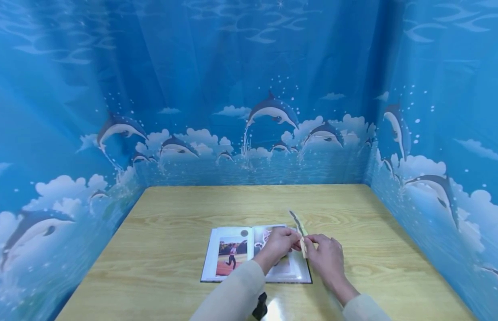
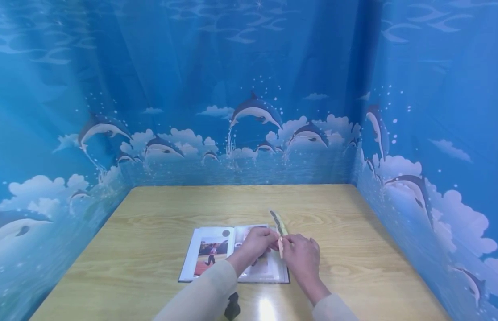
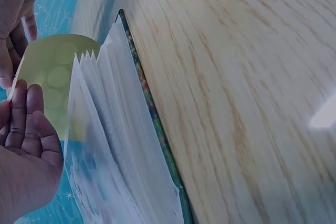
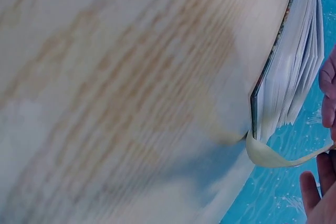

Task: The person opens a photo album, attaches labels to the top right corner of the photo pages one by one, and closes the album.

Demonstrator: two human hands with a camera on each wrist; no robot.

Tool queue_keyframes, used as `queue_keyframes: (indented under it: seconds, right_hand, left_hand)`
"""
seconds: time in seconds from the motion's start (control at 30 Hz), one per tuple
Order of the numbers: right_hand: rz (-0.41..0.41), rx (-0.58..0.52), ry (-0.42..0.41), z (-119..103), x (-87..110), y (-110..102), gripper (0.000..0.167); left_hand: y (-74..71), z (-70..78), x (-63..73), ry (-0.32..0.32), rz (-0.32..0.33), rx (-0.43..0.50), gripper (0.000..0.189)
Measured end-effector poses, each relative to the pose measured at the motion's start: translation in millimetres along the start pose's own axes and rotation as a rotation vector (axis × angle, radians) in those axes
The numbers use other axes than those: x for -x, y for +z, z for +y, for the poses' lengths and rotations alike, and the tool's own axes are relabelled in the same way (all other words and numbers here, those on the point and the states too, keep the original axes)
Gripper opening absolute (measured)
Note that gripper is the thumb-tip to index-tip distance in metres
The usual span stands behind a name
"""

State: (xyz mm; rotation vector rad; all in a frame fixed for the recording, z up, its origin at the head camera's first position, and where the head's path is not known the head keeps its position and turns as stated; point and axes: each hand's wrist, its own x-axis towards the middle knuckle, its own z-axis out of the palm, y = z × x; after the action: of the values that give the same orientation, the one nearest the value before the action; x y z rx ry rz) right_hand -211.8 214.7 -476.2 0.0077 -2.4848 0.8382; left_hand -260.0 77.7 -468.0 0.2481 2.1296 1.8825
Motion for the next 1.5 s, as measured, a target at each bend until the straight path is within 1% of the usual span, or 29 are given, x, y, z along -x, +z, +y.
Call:
queue_keyframes:
  seconds: [0.2, 0.27, 0.4, 0.57, 0.63, 0.77, 0.9, 1.07, 1.13, 1.17, 1.27, 1.33, 1.37, 1.43, 1.5]
  right_hand:
    - [-0.008, 0.012, 0.017, 2.1, -1.5, -0.1, 0.016]
    - [-0.007, 0.015, 0.032, 2.0, -0.9, -1.2, 0.017]
    - [-0.01, 0.008, 0.101, 1.6, -0.4, -3.4, 0.018]
    - [-0.025, -0.014, 0.183, 1.9, -2.2, -8.8, 0.02]
    - [-0.029, -0.022, 0.206, 2.4, -3.5, -12.3, 0.02]
    - [-0.007, -0.023, 0.231, 6.5, -7.0, -18.9, 0.021]
    - [0.0, -0.025, 0.252, 12.5, -9.6, -23.5, 0.025]
    - [-0.024, -0.032, 0.271, 16.8, -10.8, -26.4, 0.028]
    - [-0.024, -0.028, 0.27, 17.8, -10.9, -26.3, 0.027]
    - [-0.022, -0.025, 0.27, 18.3, -10.7, -26.2, 0.026]
    - [-0.006, -0.011, 0.262, 19.5, -9.9, -25.2, 0.025]
    - [0.002, -0.003, 0.261, 20.5, -9.6, -24.5, 0.025]
    - [0.004, -0.003, 0.259, 20.9, -9.5, -24.2, 0.025]
    - [0.01, 0.001, 0.248, 22.3, -9.9, -23.6, 0.025]
    - [0.006, 0.003, 0.243, 24.0, -10.6, -22.9, 0.025]
  left_hand:
    - [0.0, -2.1, -1.3, 0.004, 0.017, 0.003, 0.016]
    - [0.1, -1.5, -1.4, -0.006, 0.022, 0.012, 0.016]
    - [0.5, -0.2, -0.5, -0.024, 0.04, 0.005, 0.014]
    - [1.5, 0.5, 0.0, -0.066, 0.054, 0.008, 0.013]
    - [2.0, 0.4, -0.2, -0.084, 0.057, -0.001, 0.013]
    - [2.6, -0.6, -0.3, -0.118, 0.071, -0.035, 0.013]
    - [4.6, -1.5, 0.9, -0.133, 0.087, -0.082, 0.012]
    - [13.4, -0.6, 2.1, -0.093, 0.085, -0.144, 0.012]
    - [18.9, 0.1, 1.7, -0.059, 0.083, -0.176, 0.012]
    - [21.8, 0.5, 1.7, -0.044, 0.079, -0.201, 0.012]
    - [28.7, 1.2, 1.4, 0.035, 0.065, -0.313, 0.012]
    - [30.9, 1.8, 2.1, 0.084, 0.05, -0.381, 0.01]
    - [31.2, 2.2, 2.5, 0.099, 0.043, -0.401, 0.009]
    - [30.8, 2.3, 3.1, 0.121, 0.03, -0.413, 0.008]
    - [29.3, 1.6, 3.2, 0.138, 0.027, -0.404, 0.012]
